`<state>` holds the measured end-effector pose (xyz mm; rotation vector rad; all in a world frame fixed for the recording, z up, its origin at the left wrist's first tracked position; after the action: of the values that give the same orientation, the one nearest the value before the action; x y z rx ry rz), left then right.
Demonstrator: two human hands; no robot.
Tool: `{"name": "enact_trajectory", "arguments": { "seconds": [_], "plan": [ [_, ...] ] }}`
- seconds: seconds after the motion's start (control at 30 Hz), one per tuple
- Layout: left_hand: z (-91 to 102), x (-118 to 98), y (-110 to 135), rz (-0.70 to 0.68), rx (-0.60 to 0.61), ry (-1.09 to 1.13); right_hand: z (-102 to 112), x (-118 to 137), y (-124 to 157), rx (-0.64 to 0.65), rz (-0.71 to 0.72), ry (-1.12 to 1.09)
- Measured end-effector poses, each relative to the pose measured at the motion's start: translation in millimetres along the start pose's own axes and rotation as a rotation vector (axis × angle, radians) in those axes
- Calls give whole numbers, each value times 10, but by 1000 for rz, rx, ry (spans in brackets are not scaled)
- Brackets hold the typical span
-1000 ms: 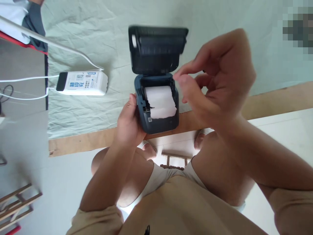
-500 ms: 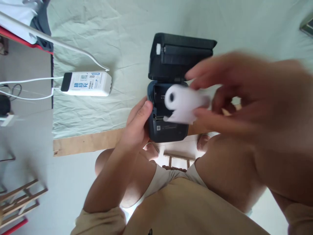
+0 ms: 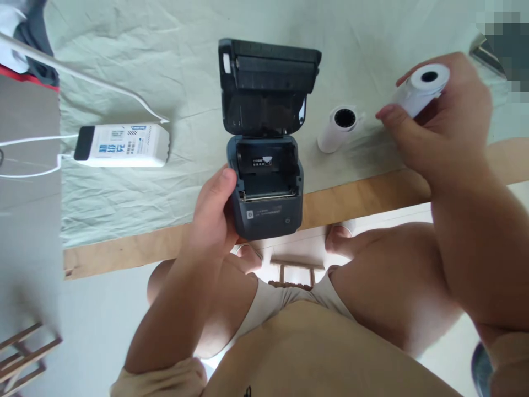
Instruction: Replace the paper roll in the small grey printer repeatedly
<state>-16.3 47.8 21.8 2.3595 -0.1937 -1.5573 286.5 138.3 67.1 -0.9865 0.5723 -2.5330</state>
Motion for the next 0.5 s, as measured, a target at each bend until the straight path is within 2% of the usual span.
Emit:
{"name": "enact_trajectory", "arguments": {
  "seconds": [0.1, 0.17, 0.3, 0.4, 0.5],
  "plan": [
    [34, -16, -2, -36, -45, 11, 92, -47, -1, -36, -67, 135],
    [52, -22, 1, -51, -71, 23, 96, 8, -11, -16, -66, 196],
    [21, -18, 7, -35, -56, 27, 110, 484, 16, -95, 149, 199],
    [4, -35, 10, -53, -57, 0, -74, 839, 41, -56, 313, 120],
    [3, -52, 13, -85, -65, -29, -347, 778, -33, 46, 231, 114]
  ]
}}
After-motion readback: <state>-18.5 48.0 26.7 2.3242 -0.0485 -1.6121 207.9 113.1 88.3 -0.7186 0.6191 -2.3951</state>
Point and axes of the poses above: each hand's wrist, its own y-axis away from the middle knuckle, its own z-axis out of the back of the hand, x = y × z, the point moved 8 cm from there along -y, towards the middle knuckle, and after that the axes turned 1 degree about -x, right-handed, at the moved point
